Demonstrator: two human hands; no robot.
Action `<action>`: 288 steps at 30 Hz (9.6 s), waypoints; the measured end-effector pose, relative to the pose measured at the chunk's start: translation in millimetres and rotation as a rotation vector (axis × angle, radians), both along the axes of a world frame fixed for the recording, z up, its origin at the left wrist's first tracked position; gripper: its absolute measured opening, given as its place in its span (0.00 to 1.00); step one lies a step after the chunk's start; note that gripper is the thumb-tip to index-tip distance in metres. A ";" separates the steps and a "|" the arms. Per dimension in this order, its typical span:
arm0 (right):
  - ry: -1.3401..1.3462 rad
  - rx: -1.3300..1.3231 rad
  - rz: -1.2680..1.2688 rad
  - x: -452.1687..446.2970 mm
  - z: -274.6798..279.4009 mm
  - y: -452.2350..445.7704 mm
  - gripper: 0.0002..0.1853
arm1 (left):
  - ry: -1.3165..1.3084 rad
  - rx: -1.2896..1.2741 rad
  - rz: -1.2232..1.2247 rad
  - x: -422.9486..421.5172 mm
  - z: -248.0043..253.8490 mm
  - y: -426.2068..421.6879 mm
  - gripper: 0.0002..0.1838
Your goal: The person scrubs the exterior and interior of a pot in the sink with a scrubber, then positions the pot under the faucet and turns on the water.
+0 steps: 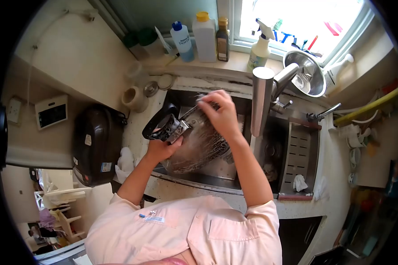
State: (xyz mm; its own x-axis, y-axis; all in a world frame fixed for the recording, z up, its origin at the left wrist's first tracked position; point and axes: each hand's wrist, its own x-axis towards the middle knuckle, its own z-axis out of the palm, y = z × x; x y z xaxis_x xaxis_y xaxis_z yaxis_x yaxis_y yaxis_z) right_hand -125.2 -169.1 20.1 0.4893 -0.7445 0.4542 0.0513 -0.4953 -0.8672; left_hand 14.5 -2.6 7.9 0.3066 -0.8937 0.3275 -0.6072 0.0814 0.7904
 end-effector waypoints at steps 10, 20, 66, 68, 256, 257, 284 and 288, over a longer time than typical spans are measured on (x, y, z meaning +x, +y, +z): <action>0.343 -0.476 0.322 6.8 19.9 -11.7 0.13 | -0.047 0.081 -0.031 5.5 11.7 -11.2 0.17; 0.307 0.269 0.196 -31.7 -59.3 -71.7 0.16 | -0.072 0.040 -0.103 20.8 2.9 -0.4 0.15; -0.591 1.547 0.307 -68.1 -207.0 -0.2 0.17 | 0.576 0.386 -0.057 -10.7 96.0 50.8 0.11; -0.617 1.607 0.291 -59.8 -195.0 -4.7 0.16 | 0.563 0.386 -0.060 -3.0 95.0 61.3 0.11; 0.187 -0.051 -0.393 -17.4 -25.0 64.9 0.16 | 1.367 -0.312 0.308 -18.6 74.7 -37.7 0.05; 0.157 0.030 -0.380 -25.0 -42.5 53.0 0.16 | 1.331 -0.323 0.325 -13.4 72.2 -40.0 0.05; 0.062 0.284 -0.153 -5.0 -73.3 -0.7 0.20 | 1.116 -0.098 0.215 -24.9 89.7 -28.5 0.15; 0.153 -0.172 -0.092 2.2 -20.8 53.0 0.19 | 1.096 -0.123 0.232 -26.1 87.6 -26.2 0.16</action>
